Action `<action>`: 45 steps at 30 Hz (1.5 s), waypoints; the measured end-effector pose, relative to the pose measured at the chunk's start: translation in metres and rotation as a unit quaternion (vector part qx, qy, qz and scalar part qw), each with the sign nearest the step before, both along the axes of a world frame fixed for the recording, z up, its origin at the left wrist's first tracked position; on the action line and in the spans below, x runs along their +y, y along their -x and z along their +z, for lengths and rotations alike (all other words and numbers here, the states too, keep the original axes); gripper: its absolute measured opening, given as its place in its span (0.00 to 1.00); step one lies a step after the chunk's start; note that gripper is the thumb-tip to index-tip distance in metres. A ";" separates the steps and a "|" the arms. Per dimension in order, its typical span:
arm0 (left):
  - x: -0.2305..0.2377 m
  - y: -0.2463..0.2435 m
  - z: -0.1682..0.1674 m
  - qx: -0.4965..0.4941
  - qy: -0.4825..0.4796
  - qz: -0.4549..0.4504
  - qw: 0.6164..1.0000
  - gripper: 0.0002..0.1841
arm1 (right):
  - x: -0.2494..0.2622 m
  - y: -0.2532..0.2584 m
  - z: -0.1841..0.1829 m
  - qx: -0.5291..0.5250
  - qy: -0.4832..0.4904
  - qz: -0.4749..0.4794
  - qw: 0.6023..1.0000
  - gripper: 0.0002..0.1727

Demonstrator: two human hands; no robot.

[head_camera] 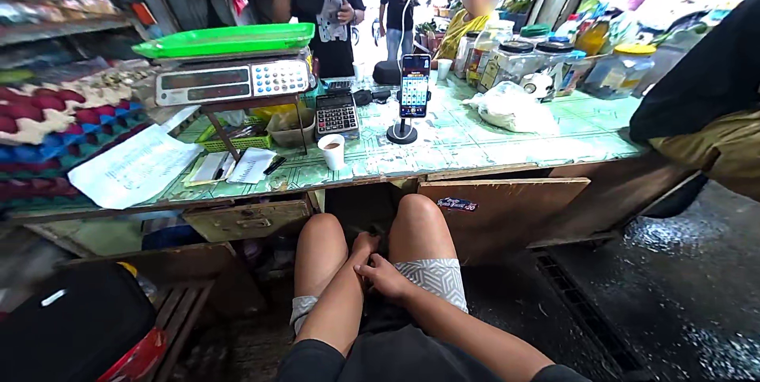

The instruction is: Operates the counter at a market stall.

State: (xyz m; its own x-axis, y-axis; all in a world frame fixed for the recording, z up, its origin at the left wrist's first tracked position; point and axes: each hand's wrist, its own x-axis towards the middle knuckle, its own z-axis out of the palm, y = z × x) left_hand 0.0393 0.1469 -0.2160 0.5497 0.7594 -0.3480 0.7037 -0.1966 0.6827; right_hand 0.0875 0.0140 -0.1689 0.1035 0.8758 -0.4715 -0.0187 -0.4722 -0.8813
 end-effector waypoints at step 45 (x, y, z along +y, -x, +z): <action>-0.006 -0.020 0.026 0.041 0.058 0.077 0.995 0.23 | 0.002 -0.003 -0.002 -0.028 -0.003 0.011 1.000 0.43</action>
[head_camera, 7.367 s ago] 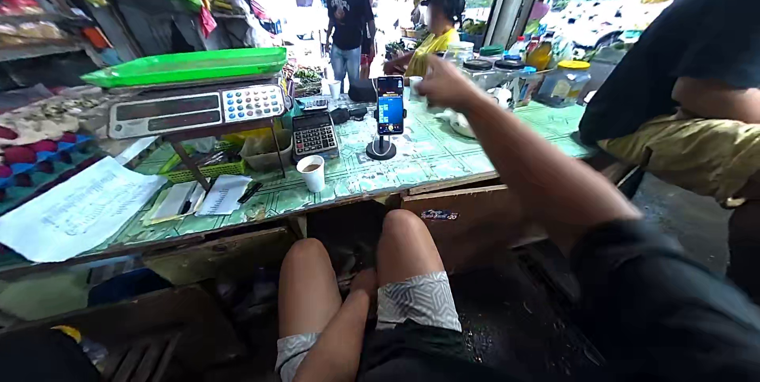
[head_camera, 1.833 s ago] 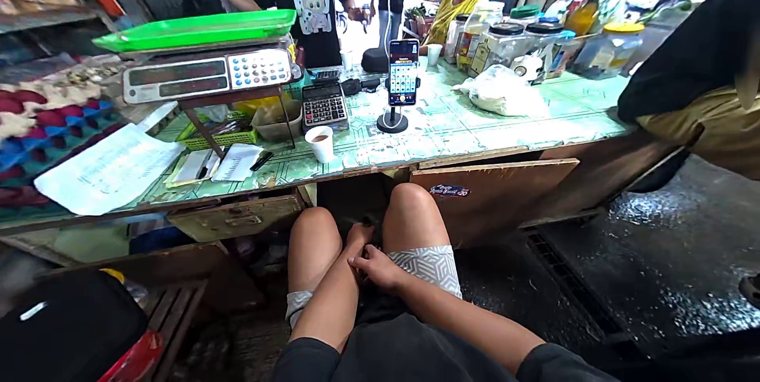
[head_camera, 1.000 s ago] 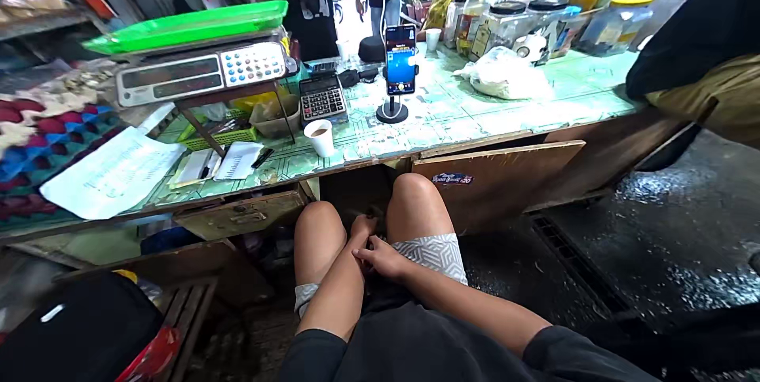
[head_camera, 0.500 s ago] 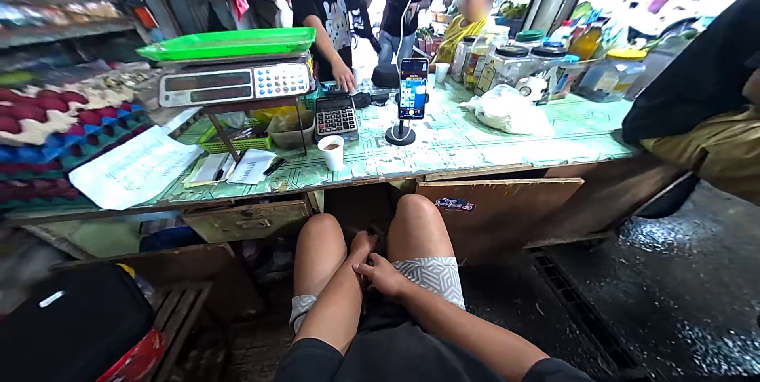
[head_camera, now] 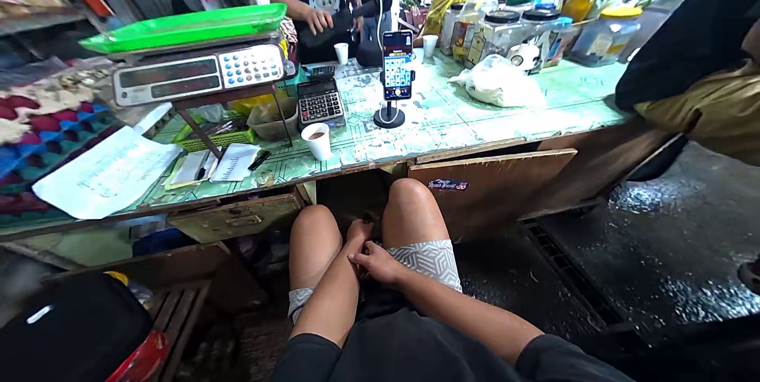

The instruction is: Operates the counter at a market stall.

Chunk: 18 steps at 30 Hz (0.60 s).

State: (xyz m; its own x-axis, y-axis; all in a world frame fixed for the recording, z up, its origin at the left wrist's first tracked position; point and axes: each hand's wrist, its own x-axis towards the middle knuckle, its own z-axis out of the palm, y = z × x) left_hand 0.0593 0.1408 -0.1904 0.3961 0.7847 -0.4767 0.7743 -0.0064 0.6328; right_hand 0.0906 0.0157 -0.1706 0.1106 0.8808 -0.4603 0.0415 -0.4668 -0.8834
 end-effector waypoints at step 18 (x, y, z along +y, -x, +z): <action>0.022 -0.002 -0.046 0.003 -0.014 -0.001 1.000 0.23 | -0.002 0.002 0.000 0.012 0.002 -0.008 1.000 0.42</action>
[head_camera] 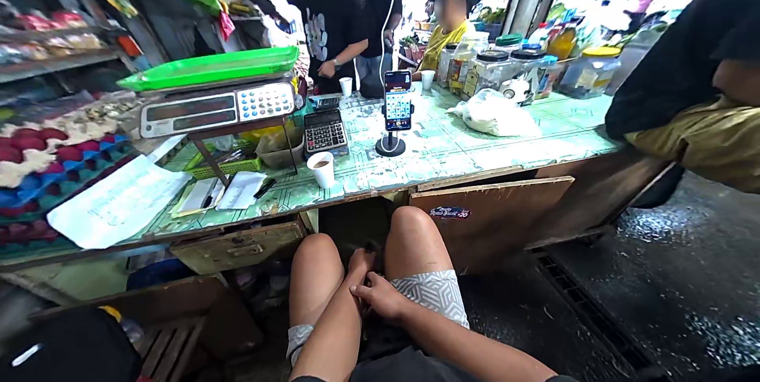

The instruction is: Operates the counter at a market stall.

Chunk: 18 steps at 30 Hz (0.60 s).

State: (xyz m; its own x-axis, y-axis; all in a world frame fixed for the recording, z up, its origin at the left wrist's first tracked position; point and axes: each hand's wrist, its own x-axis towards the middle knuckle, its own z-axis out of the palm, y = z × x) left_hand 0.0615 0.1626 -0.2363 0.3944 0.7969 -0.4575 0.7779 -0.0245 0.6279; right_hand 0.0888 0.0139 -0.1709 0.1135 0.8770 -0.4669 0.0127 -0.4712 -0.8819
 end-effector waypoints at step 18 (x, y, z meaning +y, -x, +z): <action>0.001 0.005 0.009 -0.058 0.007 0.028 0.998 0.21 | -0.003 0.003 0.004 -0.048 -0.017 0.014 0.999 0.51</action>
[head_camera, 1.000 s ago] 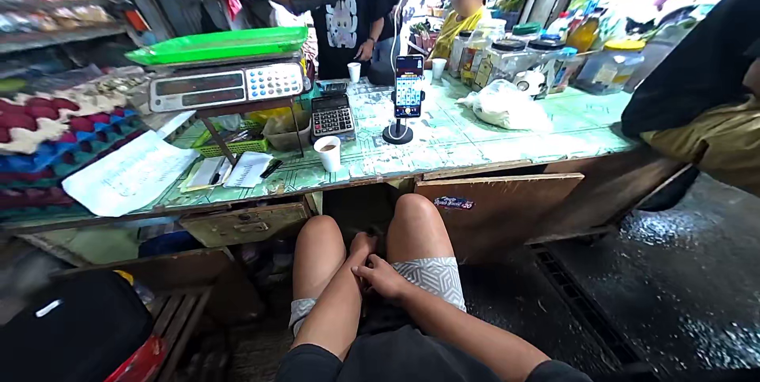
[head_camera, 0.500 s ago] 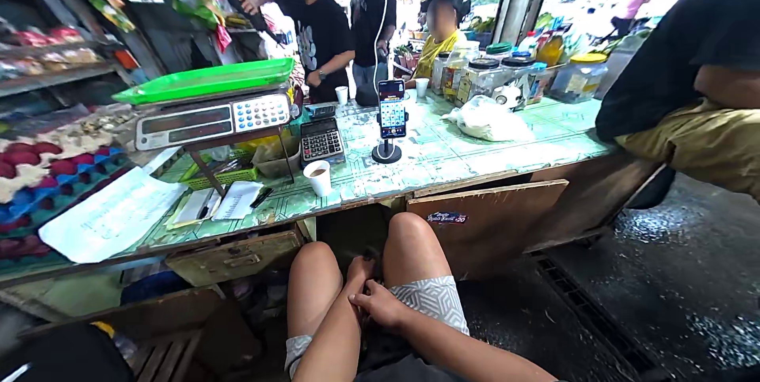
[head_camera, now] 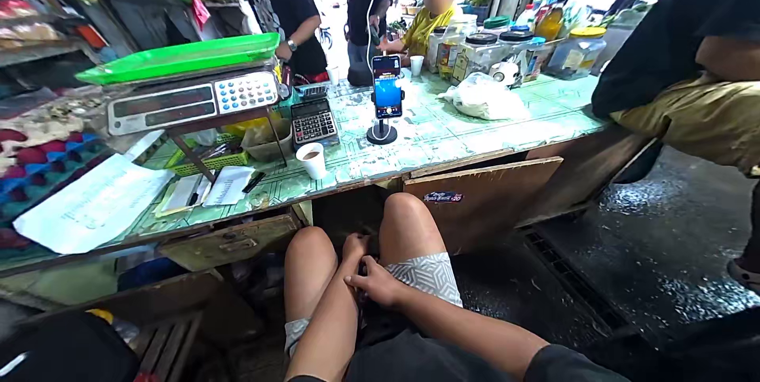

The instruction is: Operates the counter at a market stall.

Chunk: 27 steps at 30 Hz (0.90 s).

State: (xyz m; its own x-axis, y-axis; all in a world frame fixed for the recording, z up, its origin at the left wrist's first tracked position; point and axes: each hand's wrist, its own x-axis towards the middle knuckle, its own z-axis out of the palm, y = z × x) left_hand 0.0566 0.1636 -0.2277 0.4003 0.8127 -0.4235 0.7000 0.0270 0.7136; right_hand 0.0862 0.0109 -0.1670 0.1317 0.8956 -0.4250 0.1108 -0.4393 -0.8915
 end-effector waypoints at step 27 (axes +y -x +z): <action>-0.031 0.041 0.055 -0.232 0.145 0.045 0.961 0.18 | 0.082 -0.222 0.181 0.028 -0.323 -0.219 0.920 0.22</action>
